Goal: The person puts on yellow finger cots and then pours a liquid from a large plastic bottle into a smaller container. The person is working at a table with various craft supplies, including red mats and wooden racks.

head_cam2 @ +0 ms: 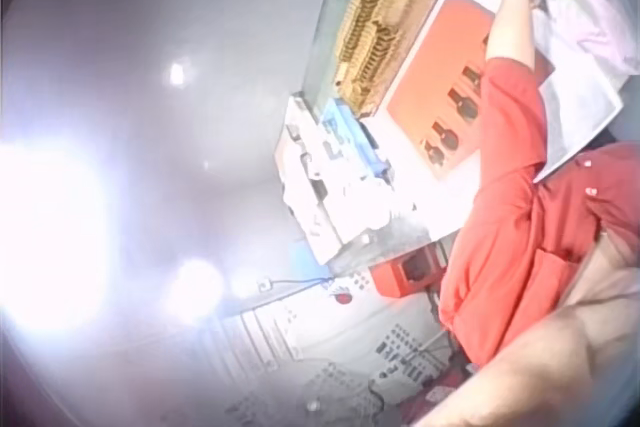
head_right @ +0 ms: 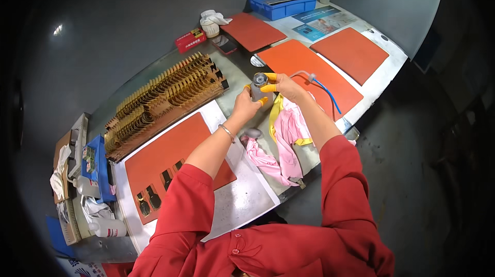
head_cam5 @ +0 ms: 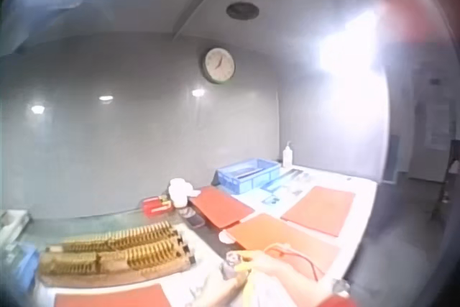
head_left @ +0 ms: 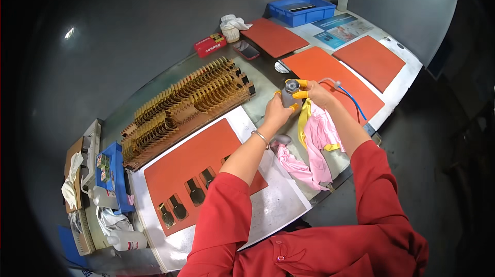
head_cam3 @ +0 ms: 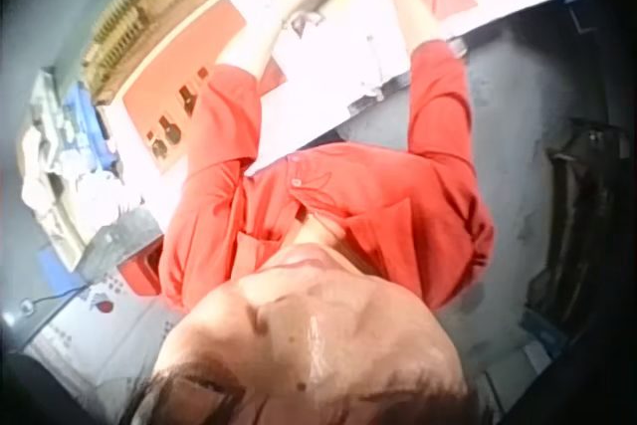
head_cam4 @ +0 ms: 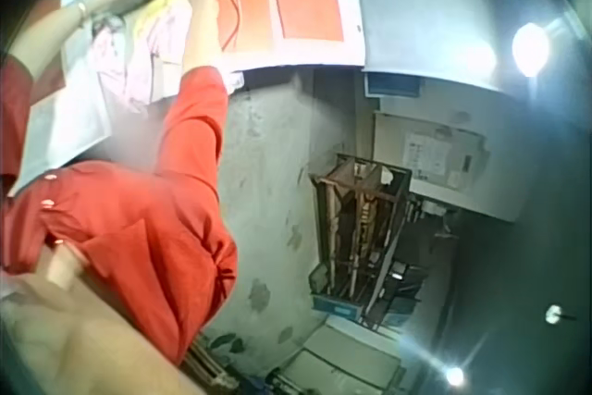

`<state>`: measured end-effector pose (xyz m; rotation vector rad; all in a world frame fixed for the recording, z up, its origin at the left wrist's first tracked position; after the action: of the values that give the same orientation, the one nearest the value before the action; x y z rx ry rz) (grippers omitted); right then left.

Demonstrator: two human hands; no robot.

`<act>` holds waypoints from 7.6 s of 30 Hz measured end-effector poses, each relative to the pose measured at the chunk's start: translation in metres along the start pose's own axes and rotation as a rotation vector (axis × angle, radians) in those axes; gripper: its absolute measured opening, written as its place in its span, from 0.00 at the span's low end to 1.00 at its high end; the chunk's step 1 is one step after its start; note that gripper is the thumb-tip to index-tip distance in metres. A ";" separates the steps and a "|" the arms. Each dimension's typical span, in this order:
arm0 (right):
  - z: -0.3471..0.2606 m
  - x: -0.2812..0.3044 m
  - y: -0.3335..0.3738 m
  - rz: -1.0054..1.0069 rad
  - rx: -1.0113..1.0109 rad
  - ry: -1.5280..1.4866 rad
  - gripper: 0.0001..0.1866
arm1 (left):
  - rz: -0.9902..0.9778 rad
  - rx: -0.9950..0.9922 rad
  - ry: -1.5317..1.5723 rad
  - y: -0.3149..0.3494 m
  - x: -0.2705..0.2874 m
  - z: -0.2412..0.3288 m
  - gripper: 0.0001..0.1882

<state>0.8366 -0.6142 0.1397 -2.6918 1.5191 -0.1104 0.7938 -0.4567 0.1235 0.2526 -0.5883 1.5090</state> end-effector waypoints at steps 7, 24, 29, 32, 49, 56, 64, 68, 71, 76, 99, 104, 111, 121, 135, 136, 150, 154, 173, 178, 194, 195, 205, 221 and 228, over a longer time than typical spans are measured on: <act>0.016 -0.026 0.011 0.268 0.173 -0.011 0.23 | 0.000 0.022 0.054 0.003 0.008 0.004 0.26; -0.011 0.005 -0.006 -0.044 0.007 0.038 0.26 | -0.036 -0.008 0.001 -0.002 0.005 -0.001 0.26; -0.019 0.011 -0.010 -0.112 -0.024 0.123 0.26 | -0.038 -0.044 0.034 -0.005 0.003 -0.008 0.26; -0.021 0.007 -0.009 -0.114 0.009 0.193 0.25 | -0.026 -0.026 0.047 -0.004 0.003 -0.006 0.26; -0.005 0.010 -0.011 -0.106 0.015 0.065 0.27 | -0.044 -0.020 0.045 -0.003 0.004 -0.008 0.25; 0.005 -0.021 0.013 0.396 0.164 0.317 0.22 | -0.007 0.045 0.003 0.000 0.000 0.007 0.25; 0.017 -0.034 0.048 0.744 0.380 0.505 0.24 | 0.049 -0.012 -0.001 0.001 0.000 0.003 0.24; 0.018 -0.035 0.036 0.599 0.380 0.201 0.33 | 0.029 0.032 -0.039 0.003 -0.001 0.008 0.25; 0.017 -0.071 0.059 0.579 0.410 0.518 0.36 | 0.069 0.030 -0.084 -0.002 -0.003 0.003 0.25; 0.005 -0.067 0.070 0.678 0.378 0.355 0.34 | 0.082 0.002 -0.004 0.005 -0.001 0.010 0.22; 0.025 -0.037 0.006 0.617 0.135 -0.061 0.17 | 0.235 0.022 -0.028 0.011 -0.027 0.008 0.22; 0.024 -0.048 0.000 0.682 0.195 0.128 0.15 | 0.361 0.036 -0.103 -0.002 -0.049 -0.005 0.23; 0.041 -0.002 -0.013 0.515 0.343 0.379 0.23 | 0.303 0.013 0.001 0.014 -0.024 0.014 0.30; -0.116 -0.192 0.037 -0.006 0.725 0.716 0.16 | 0.086 -0.512 0.009 0.271 0.143 0.066 0.10; -0.113 -0.664 -0.060 -0.379 0.609 0.487 0.38 | 1.325 0.136 -0.231 0.524 0.369 -0.087 0.54; -0.108 -0.682 -0.065 -0.361 0.577 0.452 0.39 | 1.330 0.133 -0.239 0.517 0.377 -0.097 0.53; -0.171 -0.698 -0.036 -0.286 0.479 0.006 0.20 | 1.505 0.335 -0.185 0.671 0.559 -0.148 0.37; -0.212 -0.718 -0.007 -0.383 0.389 -0.089 0.20 | 1.506 0.386 -0.363 0.700 0.617 -0.206 0.38; -0.092 -0.933 0.023 -1.021 0.178 0.067 0.21 | 1.097 0.306 -0.194 0.658 0.589 -0.171 0.50; -0.102 -0.939 0.039 -0.665 0.460 0.276 0.21 | 1.147 0.337 -0.069 0.631 0.596 -0.197 0.48; -0.151 -0.892 0.085 -0.489 0.534 0.462 0.34 | 0.574 0.348 0.112 0.661 0.607 -0.132 0.34; -0.143 -0.894 0.090 -0.361 0.664 0.585 0.31 | 0.625 0.393 0.101 0.657 0.604 -0.131 0.33; -0.122 -0.885 0.096 -0.427 0.555 0.511 0.27 | 0.632 0.403 -0.039 0.646 0.601 -0.137 0.34; -0.123 -0.896 0.059 -0.946 0.289 -0.098 0.23 | 0.585 0.346 0.181 0.653 0.621 -0.146 0.36; -0.143 -0.900 0.030 -1.187 0.099 -0.646 0.24 | 0.308 0.381 0.369 0.665 0.621 -0.153 0.38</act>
<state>0.3348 0.1395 0.2456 -2.6957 -0.2935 0.5529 0.1491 0.2009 0.1798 0.1718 -0.0394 1.9081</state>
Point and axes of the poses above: each hand's wrist, its own y-axis away from the middle knuckle, its own x-axis out of the back of the hand, z = x × y, the point moved 1 cm from there along -y, towards the middle knuckle, and after that the axes turned 4 degrees about y, right-handed, at the moved point
